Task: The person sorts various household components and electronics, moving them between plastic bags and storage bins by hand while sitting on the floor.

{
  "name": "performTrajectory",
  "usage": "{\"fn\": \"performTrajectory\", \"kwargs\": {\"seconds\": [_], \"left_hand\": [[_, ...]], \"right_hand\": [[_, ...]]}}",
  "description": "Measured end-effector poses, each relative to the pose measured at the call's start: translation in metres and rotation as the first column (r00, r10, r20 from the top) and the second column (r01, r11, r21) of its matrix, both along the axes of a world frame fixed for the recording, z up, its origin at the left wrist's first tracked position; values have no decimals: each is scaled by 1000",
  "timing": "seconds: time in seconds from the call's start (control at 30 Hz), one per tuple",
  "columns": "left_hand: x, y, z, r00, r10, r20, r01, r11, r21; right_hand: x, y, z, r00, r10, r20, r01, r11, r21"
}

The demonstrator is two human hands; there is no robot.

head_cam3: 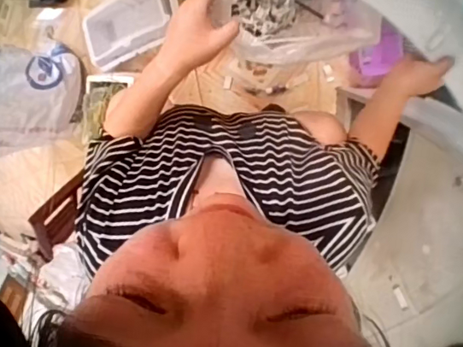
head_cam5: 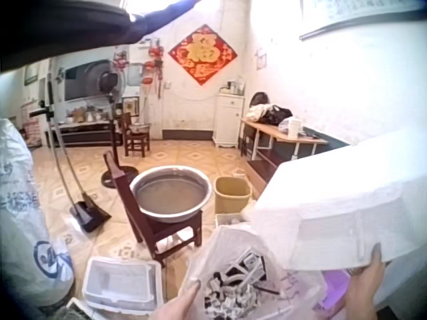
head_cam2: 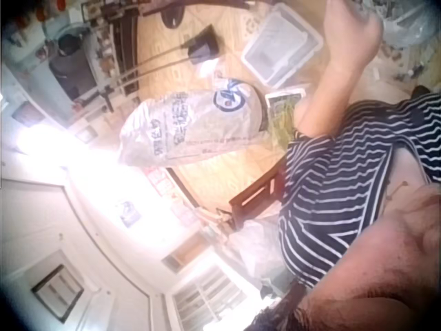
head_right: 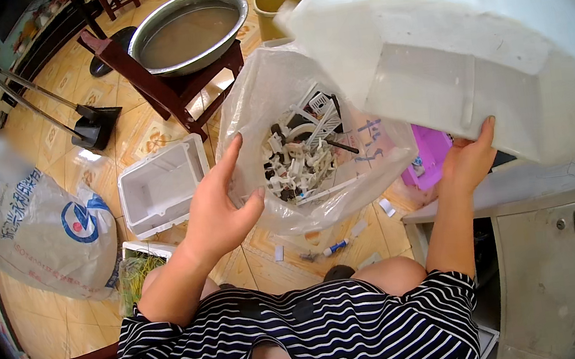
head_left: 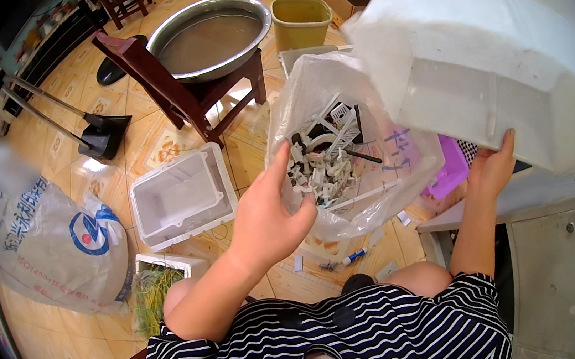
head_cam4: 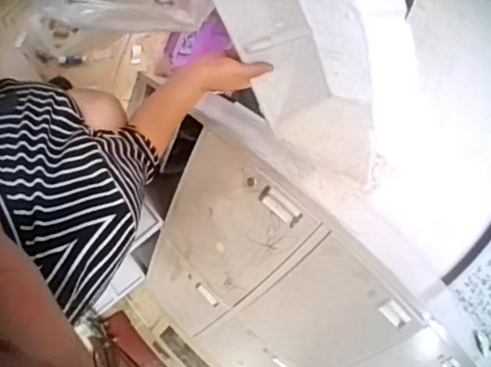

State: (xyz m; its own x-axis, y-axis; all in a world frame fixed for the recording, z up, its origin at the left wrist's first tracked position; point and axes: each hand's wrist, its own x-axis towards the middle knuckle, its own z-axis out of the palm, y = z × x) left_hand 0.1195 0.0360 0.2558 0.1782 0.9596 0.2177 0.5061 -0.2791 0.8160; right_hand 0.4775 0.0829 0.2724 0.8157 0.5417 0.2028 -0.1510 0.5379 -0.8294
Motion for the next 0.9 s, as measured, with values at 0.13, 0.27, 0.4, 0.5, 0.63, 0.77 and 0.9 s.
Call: {"fn": "performTrajectory", "kwargs": {"seconds": [0.13, 0.27, 0.4, 0.5, 0.63, 0.77, 0.9], "left_hand": [[-4, -5, 18, 993, -77, -94, 58, 980, -191], [-11, -10, 24, 971, -120, -206, 87, 983, -163], [-9, -16, 30, 949, -189, -253, 142, 971, -193], [-8, -16, 31, 948, -189, -256, 141, 970, -196], [-13, -15, 30, 950, -171, -262, 130, 978, -165], [-13, -13, 30, 948, -178, -264, 140, 978, -155], [-13, -14, 32, 941, -183, -283, 138, 975, -171]], "right_hand": [[50, 9, -16, 972, 115, -205, -112, 993, 27], [115, 14, -49, 912, 300, -279, -307, 951, 19], [145, 32, -102, 804, 364, -470, -391, 919, 43], [170, 48, -159, 786, 297, -543, -358, 934, -7], [151, 57, -189, 729, 165, -664, -319, 940, -116], [179, 64, -232, 561, 177, -809, -375, 925, -57], [172, 69, -249, 594, 146, -791, -365, 925, -104]]}}
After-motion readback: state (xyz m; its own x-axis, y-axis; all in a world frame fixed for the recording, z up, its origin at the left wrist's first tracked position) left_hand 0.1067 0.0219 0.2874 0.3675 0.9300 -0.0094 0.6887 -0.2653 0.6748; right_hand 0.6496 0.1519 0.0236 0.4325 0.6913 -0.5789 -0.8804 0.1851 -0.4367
